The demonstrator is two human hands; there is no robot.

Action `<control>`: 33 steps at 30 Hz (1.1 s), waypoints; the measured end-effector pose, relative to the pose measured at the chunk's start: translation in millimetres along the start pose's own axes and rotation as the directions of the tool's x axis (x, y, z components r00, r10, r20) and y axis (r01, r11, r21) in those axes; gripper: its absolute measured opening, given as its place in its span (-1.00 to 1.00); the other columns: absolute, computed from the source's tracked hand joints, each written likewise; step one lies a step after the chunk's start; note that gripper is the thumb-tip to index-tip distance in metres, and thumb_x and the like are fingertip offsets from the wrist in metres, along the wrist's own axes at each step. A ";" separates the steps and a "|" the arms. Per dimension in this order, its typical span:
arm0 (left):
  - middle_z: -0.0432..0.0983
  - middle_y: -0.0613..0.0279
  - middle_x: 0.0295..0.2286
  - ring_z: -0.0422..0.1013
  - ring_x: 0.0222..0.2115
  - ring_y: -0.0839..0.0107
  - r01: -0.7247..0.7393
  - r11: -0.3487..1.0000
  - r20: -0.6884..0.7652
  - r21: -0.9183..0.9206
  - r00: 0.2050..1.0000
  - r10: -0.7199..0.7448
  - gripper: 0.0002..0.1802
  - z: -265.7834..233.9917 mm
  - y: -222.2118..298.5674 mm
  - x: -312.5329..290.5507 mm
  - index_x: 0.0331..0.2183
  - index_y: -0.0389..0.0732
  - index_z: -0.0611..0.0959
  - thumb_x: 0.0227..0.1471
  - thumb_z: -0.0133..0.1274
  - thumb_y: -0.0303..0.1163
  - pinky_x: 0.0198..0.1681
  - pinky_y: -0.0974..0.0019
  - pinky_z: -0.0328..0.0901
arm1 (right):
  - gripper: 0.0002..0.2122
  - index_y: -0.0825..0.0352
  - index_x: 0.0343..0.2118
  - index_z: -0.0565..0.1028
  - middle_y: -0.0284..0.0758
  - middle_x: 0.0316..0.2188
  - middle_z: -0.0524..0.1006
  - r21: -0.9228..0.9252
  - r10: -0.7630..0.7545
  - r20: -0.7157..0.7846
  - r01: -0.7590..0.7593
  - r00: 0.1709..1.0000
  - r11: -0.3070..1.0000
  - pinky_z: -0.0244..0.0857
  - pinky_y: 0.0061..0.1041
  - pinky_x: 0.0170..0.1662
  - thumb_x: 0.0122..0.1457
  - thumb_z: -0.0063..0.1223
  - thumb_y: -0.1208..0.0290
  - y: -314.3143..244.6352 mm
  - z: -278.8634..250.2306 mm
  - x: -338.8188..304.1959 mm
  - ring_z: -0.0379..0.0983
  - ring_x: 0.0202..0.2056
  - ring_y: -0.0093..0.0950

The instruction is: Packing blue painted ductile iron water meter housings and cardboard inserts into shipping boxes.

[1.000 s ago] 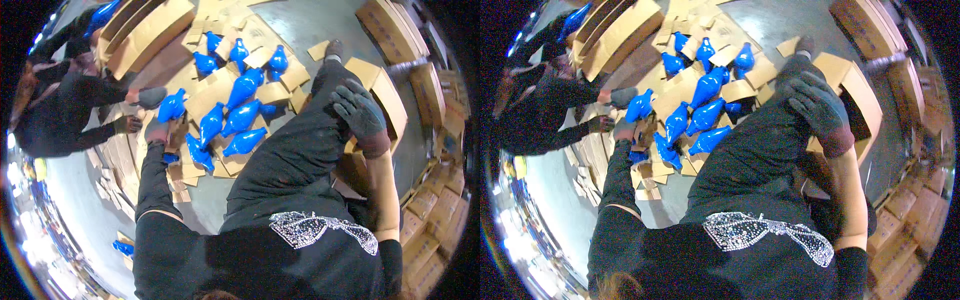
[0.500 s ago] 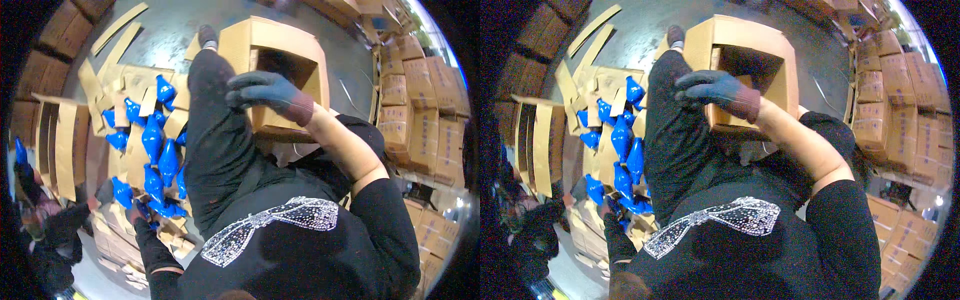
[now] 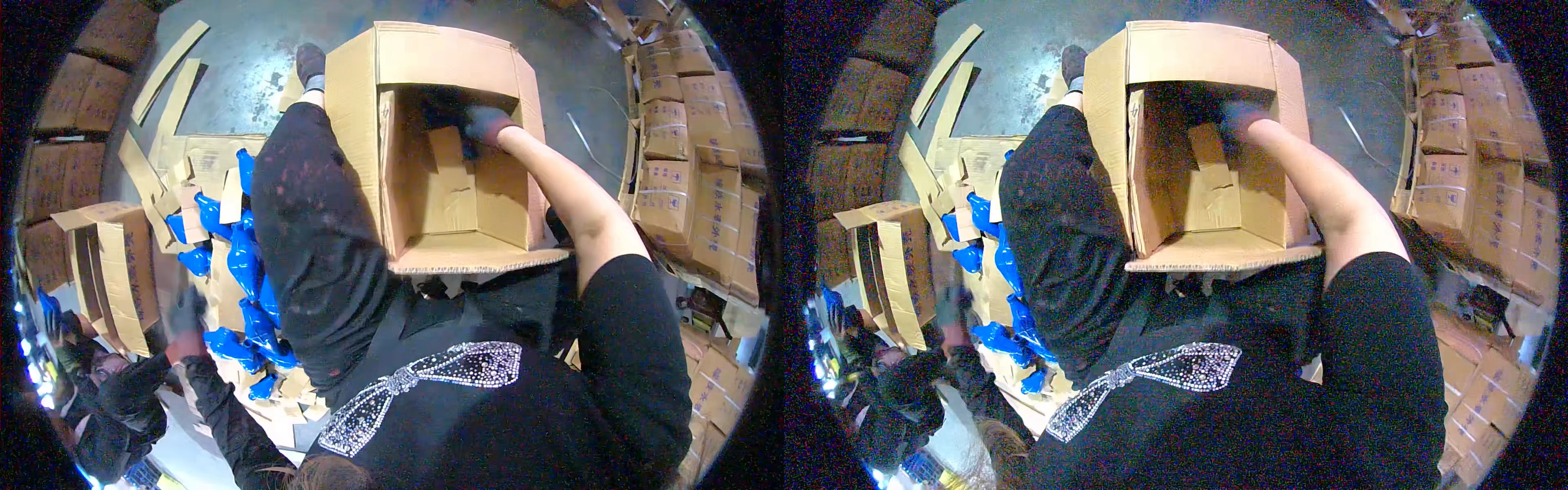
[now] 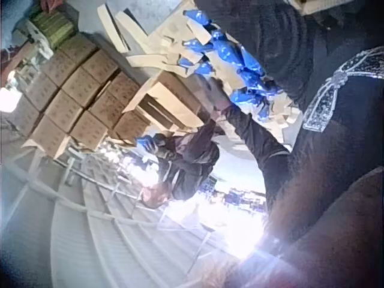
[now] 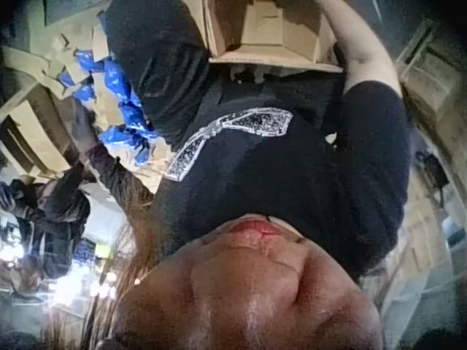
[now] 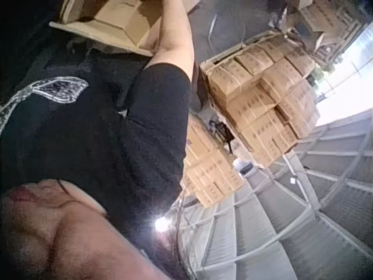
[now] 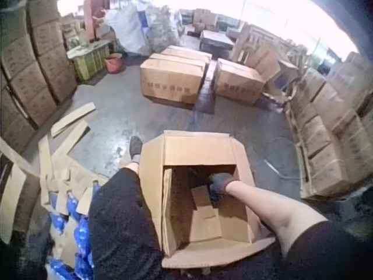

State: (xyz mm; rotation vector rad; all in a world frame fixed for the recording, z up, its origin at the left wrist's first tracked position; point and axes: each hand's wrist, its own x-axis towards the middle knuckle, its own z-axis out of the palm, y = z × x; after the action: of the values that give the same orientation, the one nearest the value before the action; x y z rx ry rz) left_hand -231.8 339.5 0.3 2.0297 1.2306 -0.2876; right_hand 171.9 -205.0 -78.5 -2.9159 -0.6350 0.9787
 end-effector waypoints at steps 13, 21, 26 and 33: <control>0.53 0.17 -0.41 0.44 -0.37 0.48 -0.287 0.678 0.181 -0.676 0.828 0.531 -0.77 168.9 373.9 -73.5 -0.28 -0.35 0.56 -0.06 0.08 -0.49 -0.26 0.49 0.30 | -0.61 0.31 -0.22 0.51 -0.12 -0.17 0.49 0.045 0.011 0.347 -0.028 0.938 0.999 0.27 -0.33 -0.08 0.03 -0.07 0.10 -2.0 60.3 83.4 0.44 -0.18 -0.26; 0.52 0.23 -0.45 0.40 -0.41 0.52 -0.262 0.667 0.305 -0.697 0.734 0.607 -0.78 179.1 362.7 -60.8 -0.30 -0.34 0.57 -0.02 0.06 -0.43 -0.29 0.47 0.28 | -0.59 0.32 -0.27 0.53 -0.16 -0.20 0.51 0.189 -0.012 0.326 -0.053 0.945 0.981 0.29 -0.31 -0.12 0.06 -0.08 0.04 -24.0 53.6 57.0 0.47 -0.24 -0.26; 0.51 0.31 -0.48 0.38 -0.46 0.59 -0.435 0.636 0.280 -0.637 0.638 0.717 -0.74 200.8 351.2 -62.7 -0.33 -0.28 0.59 -0.04 0.09 -0.29 -0.36 0.51 0.27 | -0.62 0.29 -0.39 0.56 -0.18 -0.42 0.54 0.819 -0.125 0.153 -0.055 0.980 0.572 0.33 -0.33 -0.23 0.03 -0.04 0.02 -9.5 65.5 13.8 0.47 -0.35 -0.32; 0.49 0.32 -0.49 0.37 -0.48 0.57 -0.514 0.640 0.317 -0.571 0.581 0.749 -0.71 210.6 315.8 -64.7 -0.29 -0.28 0.56 0.01 0.03 -0.25 -0.37 0.48 0.27 | -0.83 0.19 -0.34 0.42 -0.33 -0.45 0.50 0.786 -0.139 0.203 -0.246 0.969 -0.567 0.34 -0.47 -0.46 0.14 -0.05 0.21 -98.3 -29.8 -142.7 0.45 -0.44 -0.46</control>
State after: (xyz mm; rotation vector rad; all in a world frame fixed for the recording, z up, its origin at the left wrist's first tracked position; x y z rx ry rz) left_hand 36.2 65.3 34.7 1.6927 0.1072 -0.1740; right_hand 48.9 -164.6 40.6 -0.8595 0.5156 0.9094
